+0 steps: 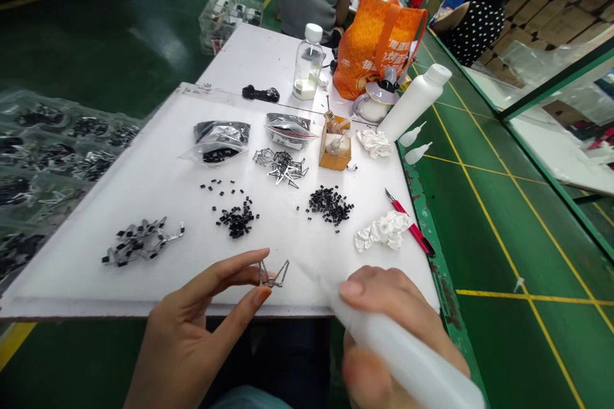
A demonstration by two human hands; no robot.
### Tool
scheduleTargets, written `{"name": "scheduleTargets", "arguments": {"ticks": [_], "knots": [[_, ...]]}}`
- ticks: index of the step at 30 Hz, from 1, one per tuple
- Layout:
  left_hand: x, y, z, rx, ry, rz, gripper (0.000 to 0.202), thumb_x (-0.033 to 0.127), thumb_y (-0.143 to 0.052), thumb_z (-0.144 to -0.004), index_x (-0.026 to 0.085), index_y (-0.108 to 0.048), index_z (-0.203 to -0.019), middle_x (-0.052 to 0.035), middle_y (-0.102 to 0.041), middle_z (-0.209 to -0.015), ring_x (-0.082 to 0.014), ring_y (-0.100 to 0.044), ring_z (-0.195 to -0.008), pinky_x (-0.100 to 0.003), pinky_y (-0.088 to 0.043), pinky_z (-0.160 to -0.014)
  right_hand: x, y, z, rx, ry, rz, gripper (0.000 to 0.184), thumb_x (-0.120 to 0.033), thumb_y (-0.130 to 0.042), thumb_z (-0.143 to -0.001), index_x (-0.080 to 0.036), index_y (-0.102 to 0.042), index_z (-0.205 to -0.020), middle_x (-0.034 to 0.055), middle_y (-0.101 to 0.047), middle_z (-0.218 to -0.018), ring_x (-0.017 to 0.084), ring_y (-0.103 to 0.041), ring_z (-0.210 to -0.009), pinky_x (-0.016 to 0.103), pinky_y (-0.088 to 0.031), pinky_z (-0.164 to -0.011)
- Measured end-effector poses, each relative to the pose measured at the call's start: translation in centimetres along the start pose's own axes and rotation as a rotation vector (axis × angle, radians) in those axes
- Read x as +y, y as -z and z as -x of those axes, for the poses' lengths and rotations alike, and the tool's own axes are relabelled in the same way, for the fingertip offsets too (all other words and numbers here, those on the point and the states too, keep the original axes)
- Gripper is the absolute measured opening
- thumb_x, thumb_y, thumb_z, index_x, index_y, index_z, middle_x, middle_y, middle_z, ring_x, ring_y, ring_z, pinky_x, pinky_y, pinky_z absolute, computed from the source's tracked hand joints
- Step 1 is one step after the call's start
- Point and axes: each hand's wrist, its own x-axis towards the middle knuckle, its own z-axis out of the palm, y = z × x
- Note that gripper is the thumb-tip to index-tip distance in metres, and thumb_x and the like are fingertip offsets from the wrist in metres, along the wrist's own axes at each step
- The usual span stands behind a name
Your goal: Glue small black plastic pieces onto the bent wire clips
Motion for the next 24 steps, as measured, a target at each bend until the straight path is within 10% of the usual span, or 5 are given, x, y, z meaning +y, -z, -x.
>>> {"name": "scheduleTargets", "arguments": {"ticks": [5, 15, 24], "knots": [[0.0, -0.2, 0.0, 0.011, -0.144, -0.03, 0.024, 0.027, -0.086, -0.079, 0.04, -0.084, -0.099, 0.0034, -0.083, -0.081, -0.0231, -0.077, -0.08, -0.038, -0.051, -0.102, 0.3, -1.6, -0.1, 0.208, 0.301, 0.02, 0.038, -0.062, -0.056, -0.097, -0.033, -0.077, -0.084, 0.0005, -0.058, -0.057, 0.022, -0.051, -0.053, 0.042, -0.043, -0.066], [0.0, -0.3, -0.1, -0.006, -0.143, 0.012, 0.024, 0.027, -0.087, -0.078, 0.041, -0.084, -0.097, 0.0048, -0.08, -0.075, -0.0233, -0.076, -0.084, -0.043, -0.03, -0.119, -0.5, -2.9, -0.1, 0.304, 0.063, -0.141, 0.05, -0.07, -0.055, -0.093, -0.029, -0.077, -0.073, 0.0025, -0.061, -0.065, 0.027, -0.06, -0.079, 0.051, -0.036, -0.111], [-0.3, -0.1, -0.2, -0.072, -0.241, -0.063, 0.037, 0.019, -0.079, -0.081, 0.046, -0.076, -0.105, 0.0137, -0.079, -0.079, -0.0189, -0.077, -0.079, -0.055, -0.024, -0.124, 0.5, -3.8, 0.2, 0.434, 0.051, -0.223, 0.057, -0.066, -0.045, -0.099, -0.022, -0.076, -0.08, -0.0028, -0.056, -0.057, 0.02, -0.053, -0.064, 0.047, -0.039, -0.106]]}}
